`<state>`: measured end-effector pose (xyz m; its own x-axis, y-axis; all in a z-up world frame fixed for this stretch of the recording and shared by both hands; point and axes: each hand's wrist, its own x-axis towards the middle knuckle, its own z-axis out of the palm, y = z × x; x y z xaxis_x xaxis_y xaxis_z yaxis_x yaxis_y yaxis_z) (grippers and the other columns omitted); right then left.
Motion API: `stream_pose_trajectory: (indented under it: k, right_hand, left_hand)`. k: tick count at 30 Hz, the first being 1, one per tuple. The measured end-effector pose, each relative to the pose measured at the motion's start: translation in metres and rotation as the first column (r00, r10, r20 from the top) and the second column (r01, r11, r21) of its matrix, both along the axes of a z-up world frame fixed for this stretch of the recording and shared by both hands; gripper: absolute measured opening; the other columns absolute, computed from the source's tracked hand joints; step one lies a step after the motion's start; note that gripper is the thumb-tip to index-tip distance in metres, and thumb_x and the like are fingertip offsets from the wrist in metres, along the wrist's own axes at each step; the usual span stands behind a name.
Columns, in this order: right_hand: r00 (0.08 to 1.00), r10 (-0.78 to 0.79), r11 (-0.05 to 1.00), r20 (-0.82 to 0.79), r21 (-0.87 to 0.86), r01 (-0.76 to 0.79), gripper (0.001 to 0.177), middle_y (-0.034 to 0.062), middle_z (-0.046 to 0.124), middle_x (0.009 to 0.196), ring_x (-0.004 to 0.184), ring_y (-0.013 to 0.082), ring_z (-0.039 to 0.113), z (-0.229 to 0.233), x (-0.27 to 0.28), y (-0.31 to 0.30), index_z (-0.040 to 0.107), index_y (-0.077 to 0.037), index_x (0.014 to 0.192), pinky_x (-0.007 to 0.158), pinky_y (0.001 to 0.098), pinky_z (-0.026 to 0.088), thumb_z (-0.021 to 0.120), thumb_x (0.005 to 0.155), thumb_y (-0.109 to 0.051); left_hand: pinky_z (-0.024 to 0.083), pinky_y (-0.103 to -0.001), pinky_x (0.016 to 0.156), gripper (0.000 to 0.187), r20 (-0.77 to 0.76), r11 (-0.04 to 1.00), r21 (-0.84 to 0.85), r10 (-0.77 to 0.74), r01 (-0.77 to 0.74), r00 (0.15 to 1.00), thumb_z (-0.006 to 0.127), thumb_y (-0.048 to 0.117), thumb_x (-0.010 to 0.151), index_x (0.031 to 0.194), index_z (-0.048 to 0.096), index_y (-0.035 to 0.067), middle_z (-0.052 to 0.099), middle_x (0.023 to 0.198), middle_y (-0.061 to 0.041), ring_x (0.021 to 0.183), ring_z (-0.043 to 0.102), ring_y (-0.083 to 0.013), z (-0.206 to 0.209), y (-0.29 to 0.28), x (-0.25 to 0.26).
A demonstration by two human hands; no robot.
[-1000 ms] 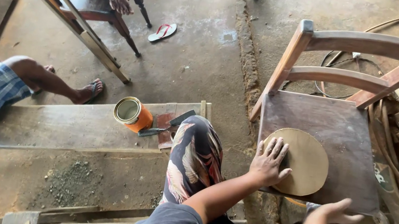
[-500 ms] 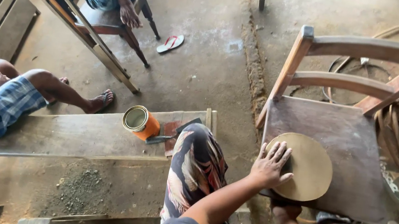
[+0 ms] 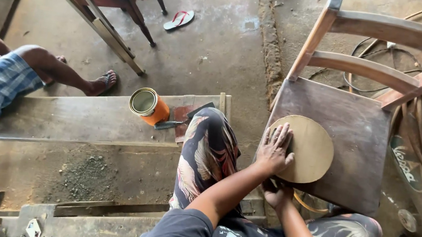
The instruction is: The person sits on a wooden chair and sands a round wooden disc placed on the seat using a sanding block. They hold the disc steady with one hand while rubbing the surface with the other, then flip the disc over to sand the other side.
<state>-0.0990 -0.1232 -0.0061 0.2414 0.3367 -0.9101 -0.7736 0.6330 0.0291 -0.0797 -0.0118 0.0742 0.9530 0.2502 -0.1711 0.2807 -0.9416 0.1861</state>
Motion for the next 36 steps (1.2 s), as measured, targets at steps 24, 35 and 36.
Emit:
stream_pose_trajectory:
  k: [24,35,36]
  right_hand:
    - [-0.478,0.861,0.027,-0.175,-0.922,0.386,0.061,0.0075,0.024,0.171,0.156,0.0300,0.021,0.033,0.053,0.035,0.030,-0.021,0.163,0.126,0.0531,0.021,0.040,0.105,-0.037]
    - [-0.287,0.877,-0.140,-0.386,-0.776,0.615,0.078,-0.0042,0.023,0.172,0.154,0.0260,0.024,0.012,0.049,0.063,0.025,-0.031,0.164,0.119,0.0583,0.026,0.042,0.093,-0.057]
    - [-0.287,0.876,-0.157,-0.388,-0.792,0.590,0.075,-0.0065,0.019,0.173,0.154,0.0249,0.022,0.014,0.044,0.061,0.023,-0.033,0.164,0.117,0.0601,0.026,0.039,0.094,-0.056]
  left_hand:
    - [0.048,-0.045,0.110,0.046,0.123,0.466,-0.826,0.700,-0.319,0.704,0.042,0.045,0.107,0.140,0.063,0.021,0.066,0.135,-0.010,0.130,0.058,-0.0290,-0.051,0.051,0.003]
    - [0.052,-0.049,0.098,0.038,-0.058,0.214,-0.889,0.823,-0.404,0.565,0.046,0.051,0.105,0.115,0.074,0.027,0.076,0.111,-0.001,0.117,0.066,-0.0295,-0.037,0.064,0.009]
    - [0.052,-0.049,0.097,0.036,-0.042,0.169,-0.917,0.860,-0.361,0.509,0.048,0.046,0.106,0.114,0.075,0.024,0.076,0.110,-0.003,0.116,0.067,-0.0290,-0.047,0.061,0.011]
